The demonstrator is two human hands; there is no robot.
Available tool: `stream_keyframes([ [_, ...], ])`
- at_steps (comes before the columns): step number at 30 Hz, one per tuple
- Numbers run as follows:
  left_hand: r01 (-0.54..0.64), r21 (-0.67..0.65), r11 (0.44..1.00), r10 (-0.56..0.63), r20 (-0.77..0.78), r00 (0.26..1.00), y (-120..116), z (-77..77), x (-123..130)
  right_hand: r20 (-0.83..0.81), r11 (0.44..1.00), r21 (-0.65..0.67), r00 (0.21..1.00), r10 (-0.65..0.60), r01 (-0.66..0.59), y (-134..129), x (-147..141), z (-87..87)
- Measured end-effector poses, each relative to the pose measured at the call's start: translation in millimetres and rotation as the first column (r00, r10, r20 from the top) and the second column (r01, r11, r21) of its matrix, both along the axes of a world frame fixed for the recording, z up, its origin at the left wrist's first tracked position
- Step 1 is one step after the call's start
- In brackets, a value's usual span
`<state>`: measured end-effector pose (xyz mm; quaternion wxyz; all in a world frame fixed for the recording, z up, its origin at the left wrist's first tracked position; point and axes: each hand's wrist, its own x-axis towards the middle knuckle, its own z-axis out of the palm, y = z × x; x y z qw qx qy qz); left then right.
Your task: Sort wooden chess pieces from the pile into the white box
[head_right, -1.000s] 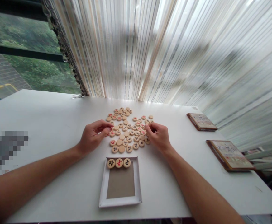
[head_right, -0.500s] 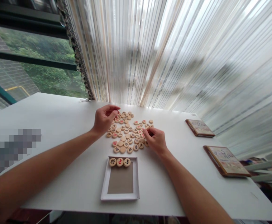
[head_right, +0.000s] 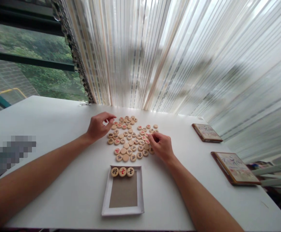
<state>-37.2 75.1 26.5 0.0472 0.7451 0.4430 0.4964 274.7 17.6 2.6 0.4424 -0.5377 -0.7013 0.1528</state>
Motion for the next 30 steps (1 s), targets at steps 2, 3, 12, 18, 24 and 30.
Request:
stream_keyframes([
  [2,-0.041,0.012,0.999,0.041,-0.022,0.999,-2,-5.1,-5,0.009,1.000,0.006,1.000,-0.004,0.004,1,-1,-0.5],
  [3,-0.059,0.016,0.998,0.060,-0.028,0.998,-3,-7.4,-7,0.013,1.000,0.011,1.000,-0.008,0.008,1,-2,-0.4],
  [12,-0.010,-0.021,1.000,0.006,-0.148,0.989,-6,-17.7,-2,0.024,0.999,0.023,0.999,-0.022,0.022,-2,-6,2.3],
  [18,0.001,-0.056,0.998,-0.011,-0.183,0.983,-3,-18.5,-1,0.036,1.000,0.016,0.999,-0.011,0.010,-3,-7,2.6],
  [24,-0.002,-0.088,0.996,-0.016,-0.214,0.977,-1,-18.4,-1,0.033,1.000,0.001,0.999,0.001,-0.001,-6,-9,1.9],
  [30,0.028,-0.088,0.996,-0.048,-0.236,0.971,0,-18.7,1,0.020,1.000,-0.005,1.000,-0.003,0.003,-7,-9,3.4],
])
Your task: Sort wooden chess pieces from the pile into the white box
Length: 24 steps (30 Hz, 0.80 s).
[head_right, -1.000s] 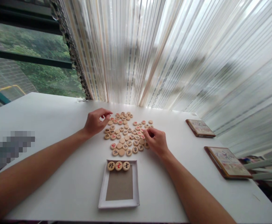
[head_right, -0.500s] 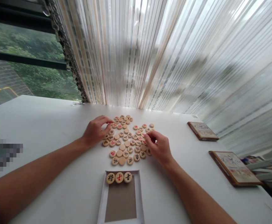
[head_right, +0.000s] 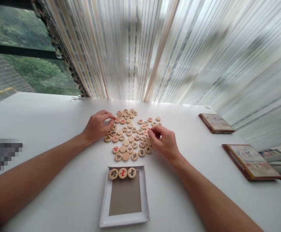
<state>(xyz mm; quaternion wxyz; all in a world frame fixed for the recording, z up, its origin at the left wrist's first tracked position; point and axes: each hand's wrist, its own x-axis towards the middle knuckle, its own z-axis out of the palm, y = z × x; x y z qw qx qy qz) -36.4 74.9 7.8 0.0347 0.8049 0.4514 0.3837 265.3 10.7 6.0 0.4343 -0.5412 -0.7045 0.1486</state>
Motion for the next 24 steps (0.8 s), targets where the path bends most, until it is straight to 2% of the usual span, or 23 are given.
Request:
stream_keyframes([
  [24,0.032,0.019,0.999,-0.032,-0.003,0.999,0.2,-0.3,0.1,0.007,1.000,-0.006,1.000,0.030,-0.030,-3.4,-4.2,2.0],
])
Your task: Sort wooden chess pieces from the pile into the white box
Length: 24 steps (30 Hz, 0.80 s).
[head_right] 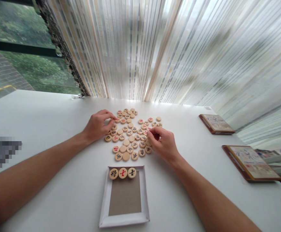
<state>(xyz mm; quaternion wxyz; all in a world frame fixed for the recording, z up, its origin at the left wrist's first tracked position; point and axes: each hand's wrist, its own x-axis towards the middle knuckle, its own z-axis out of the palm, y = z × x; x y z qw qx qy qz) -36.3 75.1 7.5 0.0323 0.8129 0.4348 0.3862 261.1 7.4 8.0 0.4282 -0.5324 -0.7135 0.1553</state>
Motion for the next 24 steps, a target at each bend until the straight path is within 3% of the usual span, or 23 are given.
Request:
stream_keyframes([
  [16,0.027,0.005,1.000,-0.027,-0.001,1.000,0.7,-0.6,-0.7,-0.028,1.000,0.007,0.999,-0.017,0.017,-0.6,1.6,1.0],
  [24,-0.005,-0.095,0.995,0.011,0.058,0.998,-0.7,3.8,-2.6,-0.071,1.000,0.008,0.997,-0.028,0.029,0.2,3.0,0.2],
])
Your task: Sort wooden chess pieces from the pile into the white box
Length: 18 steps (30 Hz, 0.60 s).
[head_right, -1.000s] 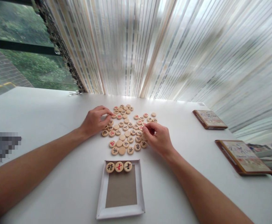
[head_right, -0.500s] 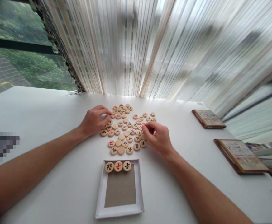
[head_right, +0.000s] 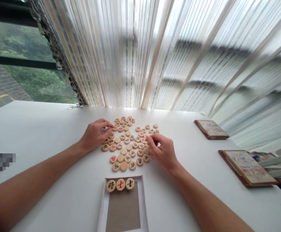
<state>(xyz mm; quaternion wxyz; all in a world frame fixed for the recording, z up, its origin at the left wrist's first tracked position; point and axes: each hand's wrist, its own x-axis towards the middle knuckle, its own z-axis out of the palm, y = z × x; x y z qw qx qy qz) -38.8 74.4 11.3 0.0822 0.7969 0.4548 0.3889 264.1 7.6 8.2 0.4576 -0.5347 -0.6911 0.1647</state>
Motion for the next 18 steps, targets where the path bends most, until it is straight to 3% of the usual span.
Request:
stream_keyframes([
  [8,-0.077,-0.004,0.997,0.077,0.036,0.996,7,-2.0,-4,-0.112,0.990,0.032,0.985,-0.131,0.135,17,19,0.5],
  [18,-0.047,0.001,0.999,0.047,0.040,0.998,6,-0.5,-1,-0.135,0.987,-0.015,0.978,-0.159,0.158,38,18,7.4],
])
